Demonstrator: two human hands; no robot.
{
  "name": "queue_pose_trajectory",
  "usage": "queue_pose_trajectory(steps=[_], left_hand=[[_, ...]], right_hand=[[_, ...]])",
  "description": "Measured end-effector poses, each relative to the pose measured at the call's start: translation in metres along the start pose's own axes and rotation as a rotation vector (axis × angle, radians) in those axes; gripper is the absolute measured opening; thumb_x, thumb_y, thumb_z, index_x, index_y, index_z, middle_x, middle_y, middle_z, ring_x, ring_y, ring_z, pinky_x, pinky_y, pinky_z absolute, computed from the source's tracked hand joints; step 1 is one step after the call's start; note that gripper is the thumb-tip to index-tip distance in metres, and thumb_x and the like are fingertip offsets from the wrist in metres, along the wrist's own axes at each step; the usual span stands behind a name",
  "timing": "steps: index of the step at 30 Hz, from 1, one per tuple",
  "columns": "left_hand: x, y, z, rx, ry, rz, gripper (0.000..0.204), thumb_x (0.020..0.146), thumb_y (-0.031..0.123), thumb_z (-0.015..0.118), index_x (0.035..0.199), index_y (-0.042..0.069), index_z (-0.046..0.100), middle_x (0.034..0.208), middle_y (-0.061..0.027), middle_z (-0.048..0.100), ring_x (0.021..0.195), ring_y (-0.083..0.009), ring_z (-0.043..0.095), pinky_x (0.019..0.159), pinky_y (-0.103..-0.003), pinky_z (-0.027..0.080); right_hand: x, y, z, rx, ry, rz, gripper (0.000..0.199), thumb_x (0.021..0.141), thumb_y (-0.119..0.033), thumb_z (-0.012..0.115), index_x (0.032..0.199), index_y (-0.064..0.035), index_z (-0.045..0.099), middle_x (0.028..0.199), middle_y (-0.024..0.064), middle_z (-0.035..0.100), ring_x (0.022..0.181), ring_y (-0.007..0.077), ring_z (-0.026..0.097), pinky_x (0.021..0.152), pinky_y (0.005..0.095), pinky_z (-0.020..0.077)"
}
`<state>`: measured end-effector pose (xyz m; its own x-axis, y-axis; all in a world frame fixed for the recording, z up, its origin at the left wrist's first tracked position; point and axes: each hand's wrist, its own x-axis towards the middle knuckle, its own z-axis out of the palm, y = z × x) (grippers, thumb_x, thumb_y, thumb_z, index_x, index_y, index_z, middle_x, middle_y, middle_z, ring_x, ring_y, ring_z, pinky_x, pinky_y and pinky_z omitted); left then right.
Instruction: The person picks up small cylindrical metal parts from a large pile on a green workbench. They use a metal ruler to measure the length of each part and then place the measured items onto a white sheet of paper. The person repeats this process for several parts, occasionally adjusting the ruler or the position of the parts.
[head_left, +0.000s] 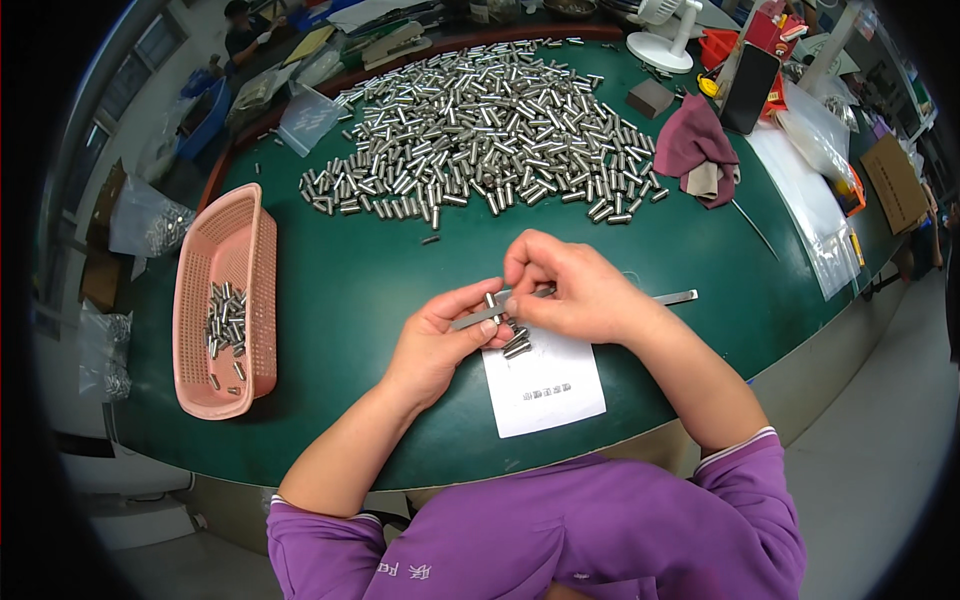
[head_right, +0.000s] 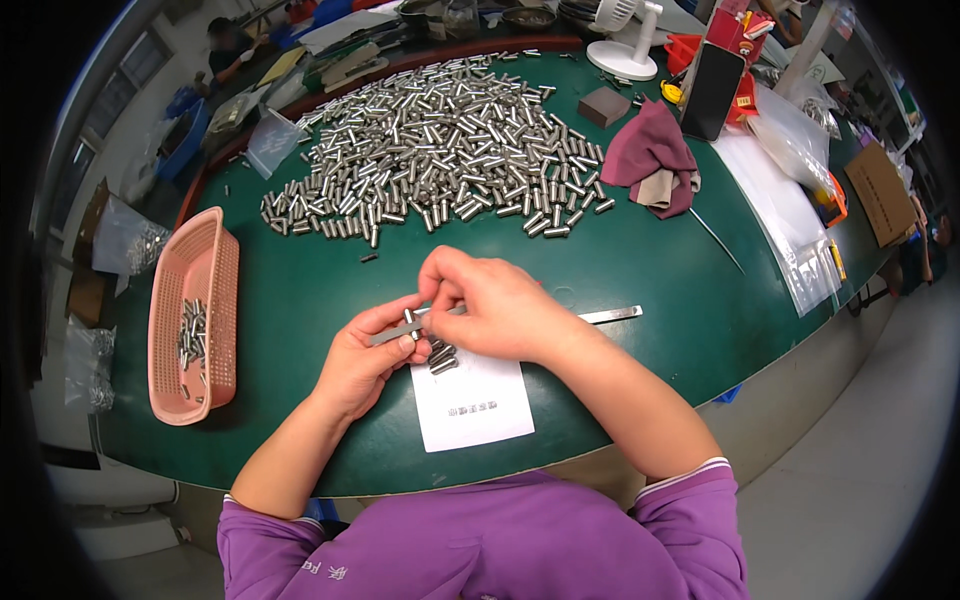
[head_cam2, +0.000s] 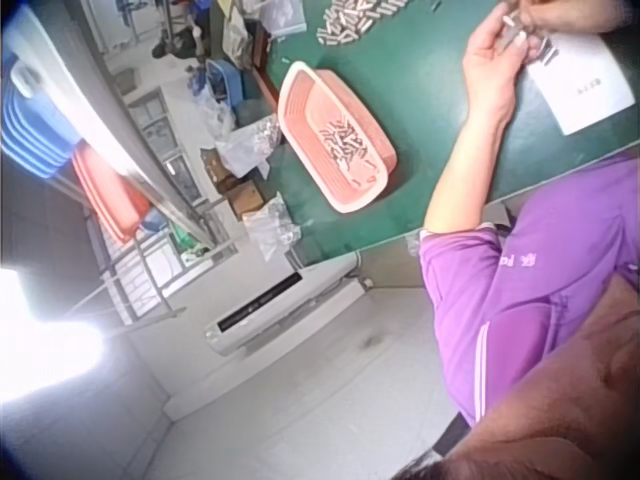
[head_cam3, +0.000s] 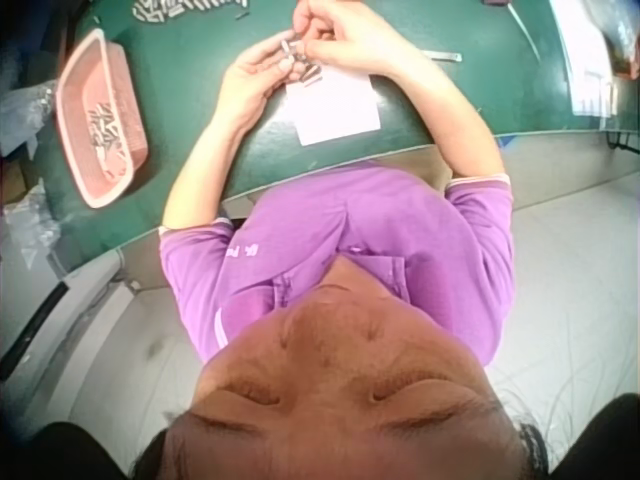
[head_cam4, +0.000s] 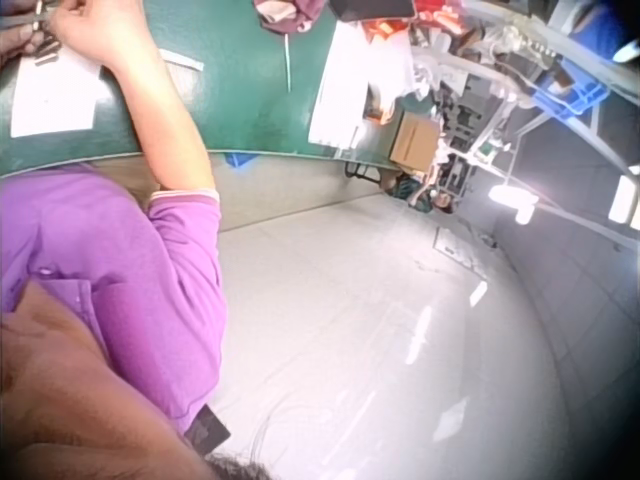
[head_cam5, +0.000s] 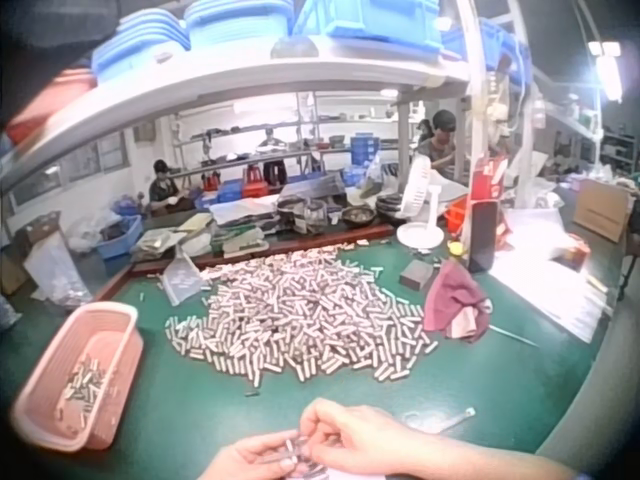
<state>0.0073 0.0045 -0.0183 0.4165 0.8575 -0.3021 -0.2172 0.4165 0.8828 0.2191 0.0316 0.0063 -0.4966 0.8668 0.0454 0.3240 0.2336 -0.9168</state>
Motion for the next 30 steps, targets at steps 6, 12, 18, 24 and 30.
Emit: queue_pose_trajectory(steps=[6,12,18,24,30], left_hand=[[-0.001,-0.005,-0.006,-0.025,-0.047,0.046,0.043,0.091,-0.004,0.058,0.133,-0.001,0.051,0.108,-0.0119,0.065,0.093,-0.0160,0.066,0.086,-0.027,0.055],[-0.001,-0.001,0.003,0.023,-0.013,0.037,0.043,0.091,-0.003,0.058,0.133,-0.001,0.052,0.107,-0.0110,0.065,0.092,-0.0164,0.066,0.085,-0.027,0.055],[-0.001,-0.005,-0.005,-0.053,-0.009,0.072,0.044,0.090,-0.002,0.061,0.133,0.000,0.052,0.104,-0.0105,0.065,0.089,-0.0161,0.065,0.083,-0.029,0.055],[0.000,-0.001,0.002,0.011,0.016,0.031,0.046,0.089,-0.001,0.063,0.134,0.000,0.051,0.101,-0.0107,0.066,0.088,-0.0152,0.066,0.082,-0.029,0.056],[0.000,-0.008,-0.004,0.006,-0.005,0.066,0.045,0.090,-0.001,0.063,0.133,0.000,0.051,0.103,-0.0108,0.067,0.088,-0.0152,0.066,0.083,-0.028,0.056]], right_hand=[[-0.003,-0.001,-0.017,-0.019,-0.028,0.103,0.024,0.080,-0.005,0.066,0.097,-0.0046,0.049,0.074,0.0025,0.066,0.068,0.0082,0.059,0.067,0.0263,0.0476],[0.001,0.001,0.002,-0.027,0.021,-0.020,0.026,0.078,-0.015,0.067,0.098,-0.0065,0.051,0.073,0.0052,0.068,0.068,0.0192,0.065,0.064,0.0338,0.0485],[-0.007,0.014,-0.039,0.182,0.029,0.185,0.025,0.078,-0.007,0.066,0.097,-0.0046,0.050,0.069,0.0034,0.064,0.060,0.0100,0.059,0.056,0.0285,0.0467],[0.001,0.000,0.001,0.003,0.011,0.005,0.026,0.078,-0.013,0.067,0.097,-0.0067,0.051,0.073,0.0058,0.067,0.067,0.0190,0.064,0.064,0.0328,0.0483],[-0.003,0.006,-0.023,-0.052,-0.024,0.123,0.024,0.078,-0.013,0.066,0.096,-0.0065,0.050,0.072,0.0049,0.067,0.070,0.0183,0.065,0.064,0.0329,0.0484]])
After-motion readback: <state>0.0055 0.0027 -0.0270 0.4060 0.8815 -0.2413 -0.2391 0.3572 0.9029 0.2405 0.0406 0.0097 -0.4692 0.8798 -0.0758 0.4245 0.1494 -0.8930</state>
